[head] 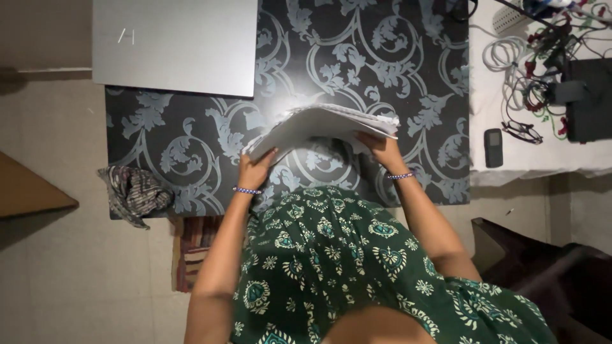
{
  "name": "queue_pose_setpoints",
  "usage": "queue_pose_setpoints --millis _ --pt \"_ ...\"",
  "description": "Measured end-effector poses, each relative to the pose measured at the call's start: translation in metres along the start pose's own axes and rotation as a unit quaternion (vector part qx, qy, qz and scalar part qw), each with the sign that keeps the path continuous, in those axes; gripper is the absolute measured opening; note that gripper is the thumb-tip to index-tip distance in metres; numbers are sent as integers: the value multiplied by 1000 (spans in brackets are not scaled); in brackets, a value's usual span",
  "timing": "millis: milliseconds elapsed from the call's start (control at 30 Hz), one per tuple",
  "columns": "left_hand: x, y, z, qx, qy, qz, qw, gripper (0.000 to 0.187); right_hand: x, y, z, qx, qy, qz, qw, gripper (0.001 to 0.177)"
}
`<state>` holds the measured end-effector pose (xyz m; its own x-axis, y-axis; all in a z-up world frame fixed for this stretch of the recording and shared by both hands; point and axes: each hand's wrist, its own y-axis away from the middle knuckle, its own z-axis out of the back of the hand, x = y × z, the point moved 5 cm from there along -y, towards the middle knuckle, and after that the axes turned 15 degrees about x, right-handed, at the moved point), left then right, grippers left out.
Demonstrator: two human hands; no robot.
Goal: Organizing various stationery and electronic items on a desk including a laptop, notebooks, and cables.
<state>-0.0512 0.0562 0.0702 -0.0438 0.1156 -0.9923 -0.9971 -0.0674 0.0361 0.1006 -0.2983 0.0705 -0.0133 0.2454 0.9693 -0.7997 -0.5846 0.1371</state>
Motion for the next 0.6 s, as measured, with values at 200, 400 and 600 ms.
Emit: queue_pose_setpoints --millis 200,400,600 --pt "-4 -2 4 17 -81 -26 996 23 -20 -3 -6 -25 -50 -25 998 34" --pt "8 -2 5 -15 -4 81 997 24 19 5 -13 -35 6 -33 999 27" --pt "-13 -5 -4 79 -13 131 988 24 42 51 16 -14 -78 -135 988 32"
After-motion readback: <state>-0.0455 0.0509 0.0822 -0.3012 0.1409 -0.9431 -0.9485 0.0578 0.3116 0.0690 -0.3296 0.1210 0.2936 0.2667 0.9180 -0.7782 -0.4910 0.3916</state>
